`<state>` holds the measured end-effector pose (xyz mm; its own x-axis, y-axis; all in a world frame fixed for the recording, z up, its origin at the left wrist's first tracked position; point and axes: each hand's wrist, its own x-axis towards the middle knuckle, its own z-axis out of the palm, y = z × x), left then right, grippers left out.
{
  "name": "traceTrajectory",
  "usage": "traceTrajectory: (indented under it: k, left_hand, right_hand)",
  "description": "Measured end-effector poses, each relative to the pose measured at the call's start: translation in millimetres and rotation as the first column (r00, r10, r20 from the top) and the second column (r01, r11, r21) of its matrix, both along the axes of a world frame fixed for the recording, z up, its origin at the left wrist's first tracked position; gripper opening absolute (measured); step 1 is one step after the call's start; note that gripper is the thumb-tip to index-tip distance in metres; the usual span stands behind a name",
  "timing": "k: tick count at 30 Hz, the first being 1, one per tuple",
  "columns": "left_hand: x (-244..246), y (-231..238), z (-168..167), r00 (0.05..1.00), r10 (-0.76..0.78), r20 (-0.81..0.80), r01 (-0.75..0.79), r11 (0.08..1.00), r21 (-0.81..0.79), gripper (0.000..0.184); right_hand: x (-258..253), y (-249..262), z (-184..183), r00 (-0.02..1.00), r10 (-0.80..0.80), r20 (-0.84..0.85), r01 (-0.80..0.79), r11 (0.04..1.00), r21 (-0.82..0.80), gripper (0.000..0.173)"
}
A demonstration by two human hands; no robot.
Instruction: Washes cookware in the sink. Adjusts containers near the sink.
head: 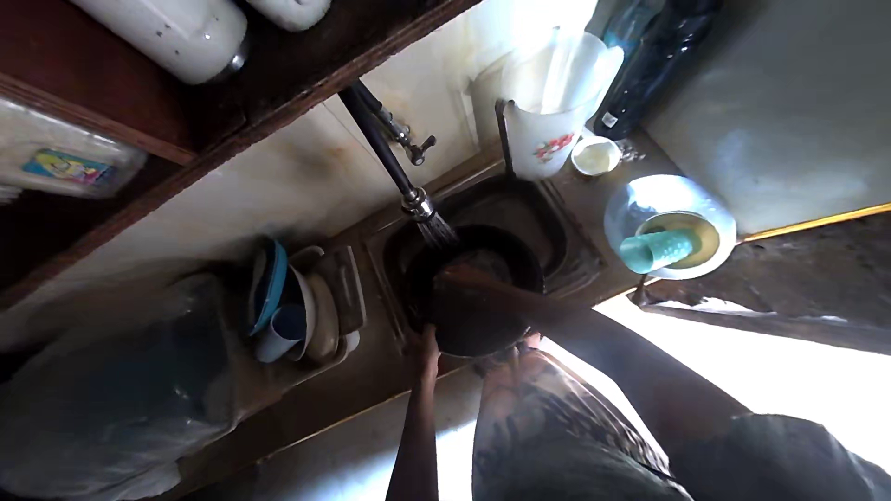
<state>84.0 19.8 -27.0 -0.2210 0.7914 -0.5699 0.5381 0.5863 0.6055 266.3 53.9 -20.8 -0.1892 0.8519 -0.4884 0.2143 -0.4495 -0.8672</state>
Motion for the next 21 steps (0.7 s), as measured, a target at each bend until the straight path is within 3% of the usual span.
traceTrajectory:
  k: [1, 3, 6, 12, 18, 19, 21]
  left_hand:
    - [1, 3, -1, 1.0, -0.023, -0.004, 0.023, 1.0, 0.016, 0.072]
    - [4, 10, -2, 0.997, -0.076, -0.024, 0.077, 0.996, 0.049, 0.072]
    - [13, 18, -3, 0.997, -0.07, 0.02, 0.069, 0.996, 0.058, 0.06]
    - [18, 36, -25, 0.993, -0.013, 0.115, 0.01, 1.0, 0.025, 0.056]
    - [6, 55, -43, 0.982, -0.186, -0.034, 0.181, 0.976, -0.118, 0.071]
    - [6, 57, -37, 0.962, -0.245, -0.124, 0.234, 0.968, -0.096, 0.074]
    - [16, 59, -11, 0.911, -0.345, -0.224, 0.381, 0.914, 0.139, 0.079]
  right_hand:
    - [6, 5, -9, 0.995, -0.06, -0.076, 0.058, 0.998, -0.018, 0.033]
    - [15, 14, -15, 0.999, -0.028, -0.02, 0.028, 1.0, 0.001, 0.028]
    - [26, 15, 12, 0.994, -0.008, 0.11, 0.006, 1.0, 0.02, 0.025]
    - [60, 10, 39, 0.986, -0.169, -0.003, 0.169, 0.984, 0.056, 0.024]
    - [94, -23, 125, 0.978, -0.194, -0.071, 0.205, 0.958, 0.203, 0.02]
    - [98, -29, 132, 0.977, -0.188, -0.099, 0.205, 0.955, 0.214, 0.02]
    - [104, -37, 142, 0.971, -0.162, -0.174, 0.195, 0.963, 0.189, 0.022]
